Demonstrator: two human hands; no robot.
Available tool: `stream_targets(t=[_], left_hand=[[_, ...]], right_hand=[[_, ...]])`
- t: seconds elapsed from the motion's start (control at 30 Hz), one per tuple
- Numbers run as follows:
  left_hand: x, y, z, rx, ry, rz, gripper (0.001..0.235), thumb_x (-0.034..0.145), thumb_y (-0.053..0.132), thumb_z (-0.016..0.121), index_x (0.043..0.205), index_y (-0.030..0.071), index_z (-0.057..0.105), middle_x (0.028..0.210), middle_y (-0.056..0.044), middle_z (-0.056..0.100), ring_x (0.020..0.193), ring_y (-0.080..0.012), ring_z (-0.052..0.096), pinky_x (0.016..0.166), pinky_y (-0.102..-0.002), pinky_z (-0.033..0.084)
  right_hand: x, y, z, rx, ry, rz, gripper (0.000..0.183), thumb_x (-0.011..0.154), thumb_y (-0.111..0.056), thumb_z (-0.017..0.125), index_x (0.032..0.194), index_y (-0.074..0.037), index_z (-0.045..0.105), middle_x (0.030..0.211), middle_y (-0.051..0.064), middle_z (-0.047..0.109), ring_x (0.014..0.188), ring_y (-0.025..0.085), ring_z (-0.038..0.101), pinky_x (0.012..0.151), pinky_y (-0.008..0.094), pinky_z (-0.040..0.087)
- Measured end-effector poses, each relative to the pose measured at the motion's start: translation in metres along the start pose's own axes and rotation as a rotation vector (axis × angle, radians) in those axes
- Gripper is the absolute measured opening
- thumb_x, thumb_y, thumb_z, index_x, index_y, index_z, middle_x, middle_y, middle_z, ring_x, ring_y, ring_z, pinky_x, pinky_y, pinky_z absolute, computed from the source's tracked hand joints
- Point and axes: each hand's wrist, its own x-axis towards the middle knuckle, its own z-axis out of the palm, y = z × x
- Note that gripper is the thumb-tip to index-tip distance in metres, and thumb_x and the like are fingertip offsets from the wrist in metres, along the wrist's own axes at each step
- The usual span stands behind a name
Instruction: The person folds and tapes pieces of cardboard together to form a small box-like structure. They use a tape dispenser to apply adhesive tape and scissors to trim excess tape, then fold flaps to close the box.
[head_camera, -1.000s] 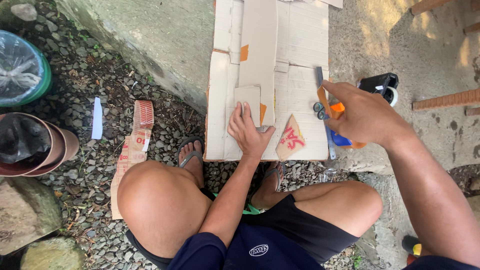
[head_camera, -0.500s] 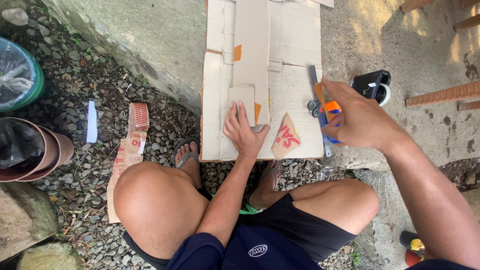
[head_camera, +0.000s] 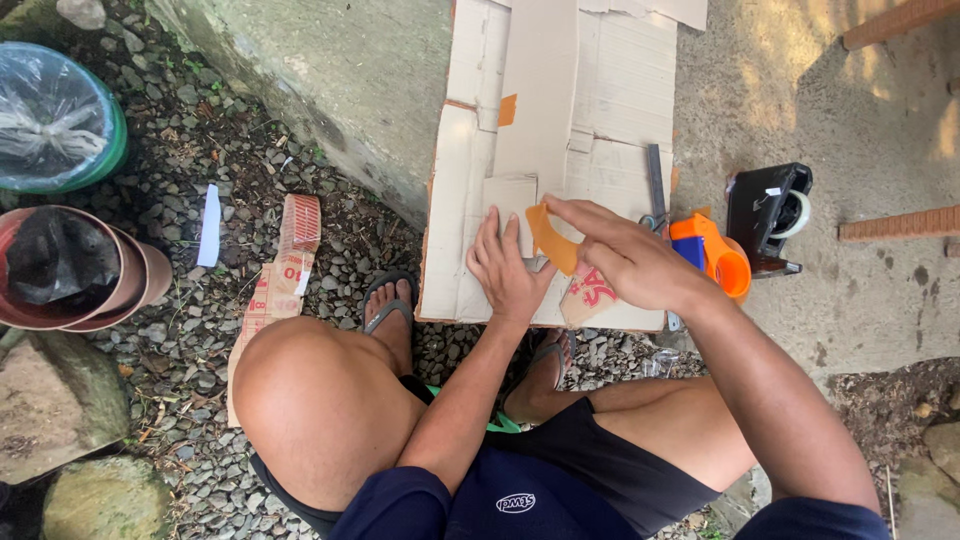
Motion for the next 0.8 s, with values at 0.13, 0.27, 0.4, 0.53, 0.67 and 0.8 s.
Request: stream_targets(t=[0.13, 0.27, 0.4, 0.53, 0.67, 0.8], left_hand=[[0.000, -0.001, 0.000, 0.012, -0.029, -0.019, 0.091, 0.072, 0.044, 0.087, 0.144, 0.004, 0.049, 0.158, -0.020, 0.037, 0.145, -0.0380, 0.035, 0.113, -0.058, 0.022], [0.000, -0.001, 0.000, 0.002, -0.013, -0.009, 0.091, 0.074, 0.044, 0.088, 0.144, 0.004, 0.048, 0.157, -0.020, 0.037, 0.145, -0.0379, 0.035, 0.113, -0.058, 0.021], [-0.001, -0.002, 0.001, -0.013, -0.022, -0.009, 0.092, 0.070, 0.041, 0.089, 0.144, 0.005, 0.047, 0.157, -0.020, 0.037, 0.145, -0.0371, 0.035, 0.112, -0.057, 0.023], [-0.002, -0.004, 0.004, -0.014, -0.013, 0.003, 0.094, 0.069, 0.039, 0.091, 0.145, 0.006, 0.046, 0.157, -0.020, 0.037, 0.145, -0.0369, 0.035, 0.111, -0.056, 0.023], [-0.003, -0.003, 0.005, 0.014, 0.044, 0.042, 0.089, 0.079, 0.040, 0.092, 0.147, 0.006, 0.045, 0.158, -0.020, 0.036, 0.147, -0.0359, 0.035, 0.112, -0.056, 0.022], [-0.004, -0.001, 0.002, -0.017, -0.010, -0.022, 0.095, 0.066, 0.039, 0.090, 0.144, 0.005, 0.048, 0.157, -0.020, 0.038, 0.145, -0.0372, 0.036, 0.112, -0.057, 0.023]], right_hand=[[0.006, 0.002, 0.000, 0.032, 0.033, -0.042, 0.068, 0.091, 0.003, 0.039, 0.156, -0.013, 0.040, 0.160, 0.016, 0.043, 0.099, 0.019, 0.071, 0.094, 0.031, 0.053], [0.009, 0.001, 0.002, 0.143, 0.074, 0.050, 0.065, 0.091, 0.008, 0.038, 0.153, -0.013, 0.045, 0.154, 0.014, 0.051, 0.085, 0.017, 0.075, 0.079, 0.028, 0.061], [0.008, -0.001, 0.003, 0.087, 0.140, 0.015, 0.067, 0.089, 0.008, 0.056, 0.152, -0.014, 0.046, 0.151, 0.014, 0.054, 0.084, 0.015, 0.073, 0.075, 0.028, 0.062], [0.008, -0.009, 0.004, -0.009, 0.136, 0.142, 0.076, 0.082, 0.000, 0.070, 0.151, -0.020, 0.046, 0.148, 0.012, 0.057, 0.077, 0.017, 0.073, 0.070, 0.030, 0.061], [0.010, -0.019, 0.006, -0.207, 0.140, 0.137, 0.083, 0.077, -0.014, 0.081, 0.152, -0.020, 0.046, 0.150, 0.018, 0.048, 0.077, 0.019, 0.075, 0.076, 0.031, 0.060], [0.009, -0.029, 0.007, -0.278, 0.140, 0.127, 0.092, 0.072, -0.033, 0.088, 0.151, -0.015, 0.043, 0.143, 0.014, 0.054, 0.076, 0.021, 0.075, 0.073, 0.036, 0.057]])
